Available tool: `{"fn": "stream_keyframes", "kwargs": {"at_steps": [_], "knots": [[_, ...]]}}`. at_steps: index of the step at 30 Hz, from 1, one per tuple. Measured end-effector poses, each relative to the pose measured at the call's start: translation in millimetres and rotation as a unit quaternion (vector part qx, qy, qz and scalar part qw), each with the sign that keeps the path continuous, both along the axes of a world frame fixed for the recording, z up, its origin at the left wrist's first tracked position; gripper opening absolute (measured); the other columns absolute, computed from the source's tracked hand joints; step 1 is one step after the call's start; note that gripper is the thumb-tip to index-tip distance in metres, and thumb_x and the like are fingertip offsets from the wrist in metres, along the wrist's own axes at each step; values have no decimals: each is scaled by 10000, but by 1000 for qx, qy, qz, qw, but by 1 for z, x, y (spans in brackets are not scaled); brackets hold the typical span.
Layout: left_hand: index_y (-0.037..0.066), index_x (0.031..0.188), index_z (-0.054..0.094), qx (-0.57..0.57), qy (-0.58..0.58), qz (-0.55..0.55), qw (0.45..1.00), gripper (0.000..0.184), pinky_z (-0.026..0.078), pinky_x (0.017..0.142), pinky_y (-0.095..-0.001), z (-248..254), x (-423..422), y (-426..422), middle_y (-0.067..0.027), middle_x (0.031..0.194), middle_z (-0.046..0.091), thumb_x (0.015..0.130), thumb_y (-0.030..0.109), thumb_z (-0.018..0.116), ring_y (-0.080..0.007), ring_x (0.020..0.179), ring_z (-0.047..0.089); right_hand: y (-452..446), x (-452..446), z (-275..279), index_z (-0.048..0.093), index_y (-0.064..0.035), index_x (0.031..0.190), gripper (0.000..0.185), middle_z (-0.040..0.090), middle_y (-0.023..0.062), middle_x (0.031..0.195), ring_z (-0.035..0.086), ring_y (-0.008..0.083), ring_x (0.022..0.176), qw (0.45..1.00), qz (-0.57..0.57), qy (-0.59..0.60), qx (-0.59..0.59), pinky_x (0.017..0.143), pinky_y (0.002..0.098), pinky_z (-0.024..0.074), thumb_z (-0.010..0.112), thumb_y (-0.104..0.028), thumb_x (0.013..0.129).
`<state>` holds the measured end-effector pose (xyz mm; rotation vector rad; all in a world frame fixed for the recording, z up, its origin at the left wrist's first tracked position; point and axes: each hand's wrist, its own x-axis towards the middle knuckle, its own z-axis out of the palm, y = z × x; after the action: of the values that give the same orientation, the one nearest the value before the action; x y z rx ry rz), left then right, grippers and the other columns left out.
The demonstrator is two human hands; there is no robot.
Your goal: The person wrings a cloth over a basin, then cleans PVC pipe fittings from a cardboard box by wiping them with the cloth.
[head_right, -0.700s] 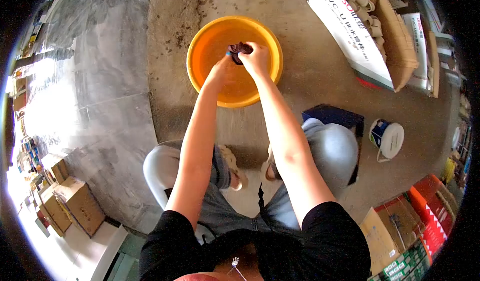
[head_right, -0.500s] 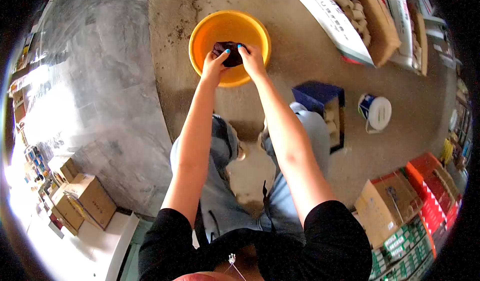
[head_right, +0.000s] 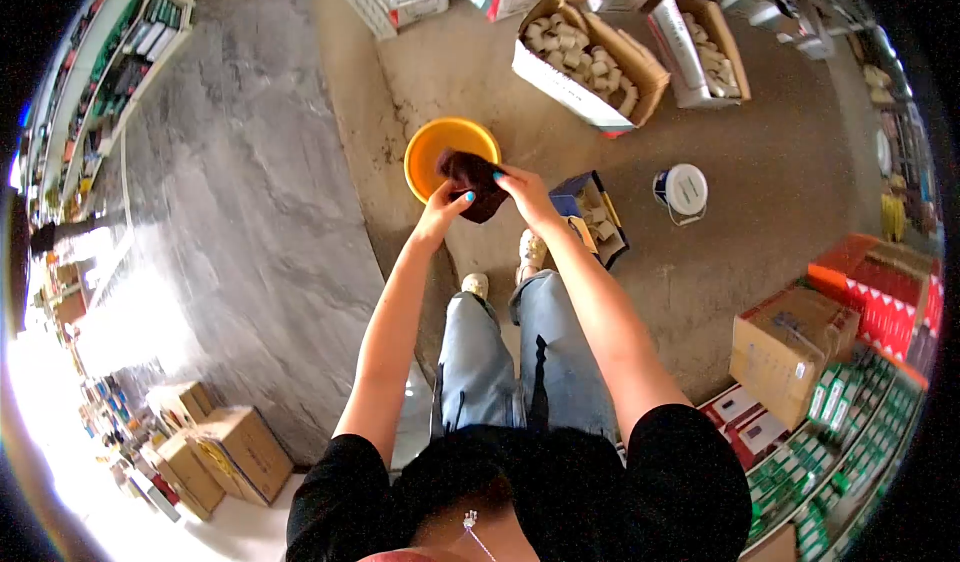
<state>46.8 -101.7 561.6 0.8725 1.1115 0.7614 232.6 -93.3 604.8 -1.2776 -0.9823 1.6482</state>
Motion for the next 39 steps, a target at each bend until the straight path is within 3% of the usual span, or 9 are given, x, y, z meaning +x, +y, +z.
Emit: {"fn": "stream_keyframes", "kwargs": {"at_steps": [5,8,11,16,21,25,28,33,39], "knots": [[20,955,552,32,-60,-12,998,250,411,649,-236,139,16,-40,6,851,551,811,209,630,-87,783,501,-63,4,108,577,13,1084,304,625,54,890,546,103,806,978,22,-160,133,722,255,439,494,-188,871],[4,993,552,30,-63,-62,996,212,401,725,-245,143,26,-63,-10,882,566,825,133,556,-97,811,505,-107,18,149,537,34,1123,299,608,73,1029,532,111,953,982,-11,-159,97,856,260,405,506,-120,868],[-10,1012,554,8,-148,-103,984,230,398,769,-256,172,42,-91,-25,903,577,815,104,527,-112,836,513,-153,20,163,460,-3,1217,433,550,71,1132,524,118,978,962,-85,-179,188,862,268,409,552,0,794],[-35,1064,529,73,-107,-274,953,303,403,814,-280,194,83,-113,-57,954,583,784,80,528,-147,903,522,-211,52,186,441,-21,1205,464,538,76,1101,532,130,945,959,-156,-193,140,805,277,433,514,43,751],[-24,1056,530,22,-193,-357,914,318,407,822,-292,218,137,-153,-70,1003,576,792,140,596,-144,933,516,-267,93,175,494,-5,1107,462,573,159,1015,562,274,958,903,-239,-334,123,813,331,433,648,-119,686],[8,992,575,192,-35,-423,885,343,443,722,-278,223,204,-193,-30,838,605,747,223,683,-90,801,532,-313,117,201,506,-10,1061,466,600,172,945,579,298,916,861,-333,-380,59,796,356,435,686,-162,659],[-2,1000,567,244,-49,-445,860,353,450,698,-273,234,245,-213,-21,801,611,748,217,682,-90,730,541,-353,162,198,507,-13,1069,478,599,169,972,578,291,921,867,-340,-347,107,799,348,433,689,-174,658],[5,954,548,277,14,-460,843,288,432,659,-255,231,318,-239,-24,800,579,671,29,593,-92,735,520,-446,247,211,594,-2,963,313,569,129,966,555,278,889,841,-428,-331,17,794,328,427,652,-116,676],[0,1134,469,117,-88,-633,760,444,427,742,-253,252,419,-304,-64,916,574,711,90,572,-126,813,538,-526,335,211,625,-111,983,342,550,107,1029,507,292,972,734,-447,-500,112,850,366,409,591,-3,660]]}}
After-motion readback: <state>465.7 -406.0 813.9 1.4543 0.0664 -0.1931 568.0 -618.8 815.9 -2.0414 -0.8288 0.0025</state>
